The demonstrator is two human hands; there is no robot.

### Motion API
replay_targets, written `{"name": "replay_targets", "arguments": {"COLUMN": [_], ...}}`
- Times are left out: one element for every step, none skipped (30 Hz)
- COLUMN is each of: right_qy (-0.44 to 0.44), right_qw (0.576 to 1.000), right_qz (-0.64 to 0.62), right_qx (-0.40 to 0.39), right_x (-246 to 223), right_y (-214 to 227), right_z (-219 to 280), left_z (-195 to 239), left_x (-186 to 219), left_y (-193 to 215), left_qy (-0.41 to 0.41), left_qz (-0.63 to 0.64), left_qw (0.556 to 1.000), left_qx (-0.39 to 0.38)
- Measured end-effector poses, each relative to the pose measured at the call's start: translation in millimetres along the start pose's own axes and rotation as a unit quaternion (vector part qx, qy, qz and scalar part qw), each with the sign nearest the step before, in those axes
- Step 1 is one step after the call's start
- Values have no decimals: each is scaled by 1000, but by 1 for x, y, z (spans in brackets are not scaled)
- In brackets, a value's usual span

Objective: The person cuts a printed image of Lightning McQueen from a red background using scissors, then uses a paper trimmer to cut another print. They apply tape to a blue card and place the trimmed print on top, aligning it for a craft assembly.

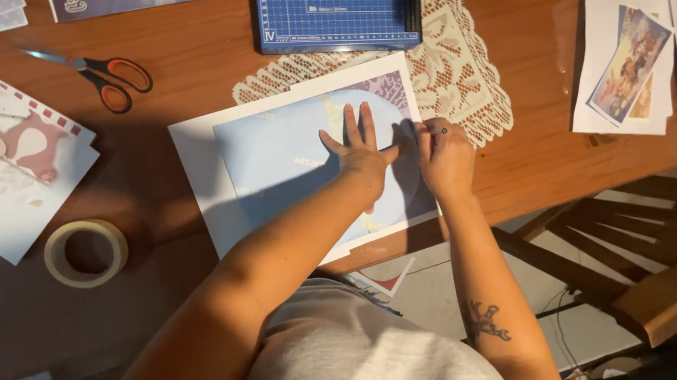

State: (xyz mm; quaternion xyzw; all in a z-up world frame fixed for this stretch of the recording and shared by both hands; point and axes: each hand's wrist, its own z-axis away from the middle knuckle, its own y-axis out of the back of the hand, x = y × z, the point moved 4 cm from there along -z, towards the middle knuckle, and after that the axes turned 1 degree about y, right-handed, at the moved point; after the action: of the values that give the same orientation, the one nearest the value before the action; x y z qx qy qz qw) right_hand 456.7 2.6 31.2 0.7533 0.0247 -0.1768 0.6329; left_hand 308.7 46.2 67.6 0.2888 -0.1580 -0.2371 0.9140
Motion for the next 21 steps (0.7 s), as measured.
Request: {"name": "replay_targets", "arguments": {"right_qy": [6, 12, 16, 25, 34, 38, 45, 51, 54, 60, 67, 69, 75, 81, 83, 84, 86, 88, 92, 95, 97], "right_qw": [1000, 1000, 1000, 1000, 999, 999, 999, 998, 998, 997, 996, 996, 996, 995, 995, 995, 995, 995, 995, 994, 994], "right_qz": [6, 13, 13, 14, 15, 15, 24, 32, 33, 43, 53, 53, 51, 48, 48, 48, 48, 48, 49, 49, 49], "right_qx": [-5, -10, -13, -10, -7, -9, -9, -9, -11, -11, -12, -13, -11, -9, -11, -11, -11, -12, -12, -11, -12], "right_x": [1, 3, 1, -2, -5, -7, -10, -12, -12, -12, -12, -16, -21, -26, -30, -34, -38, -44, -50, -55, -62], "right_y": [-4, -8, -10, -11, -13, -14, -16, -17, -21, -24, -28, -29, -29, -29, -31, -34, -37, -39, -40, -41, -40], "right_z": [-4, -7, -11, -16, -20, -25, -30, -34, -38, -41, -44, -47, -50, -53, -56, -60, -63, -66, -69, -72, -73], "left_z": [1, 2, 2, 3, 3, 11, 19, 27, 17, 7, -3, -22, -42, -62, -60, -59, -57, -50, -42, -34, -44], "left_x": [0, -1, -1, -2, -2, -4, -5, -6, -6, -6, -6, -4, -2, 1, 1, 0, -1, -2, -2, -3, -1], "left_y": [0, 1, 0, 0, 0, 5, 9, 13, 8, 3, -2, -14, -26, -37, -36, -34, -33, -28, -23, -16, -22], "left_qy": [1, 3, 4, 6, 7, 9, 7, 5, 6, 5, 4, 5, 3, 1, 2, 3, 5, 6, 1, -4, -4], "left_qz": [2, 5, 10, 6, 3, 7, 8, 10, 13, 13, 12, 15, 8, 2, 4, -4, -13, -11, 12, 35, 37], "left_qw": [1000, 1000, 1000, 1000, 1000, 1000, 1000, 1000, 1000, 1000, 1000, 1000, 1000, 1000, 1000, 1000, 1000, 1000, 1000, 999, 999], "left_qx": [-1, -3, -4, -1, 2, 1, -3, -8, -8, -8, -8, -9, -8, -8, -9, -18, -28, -29, -17, -5, -6]}}
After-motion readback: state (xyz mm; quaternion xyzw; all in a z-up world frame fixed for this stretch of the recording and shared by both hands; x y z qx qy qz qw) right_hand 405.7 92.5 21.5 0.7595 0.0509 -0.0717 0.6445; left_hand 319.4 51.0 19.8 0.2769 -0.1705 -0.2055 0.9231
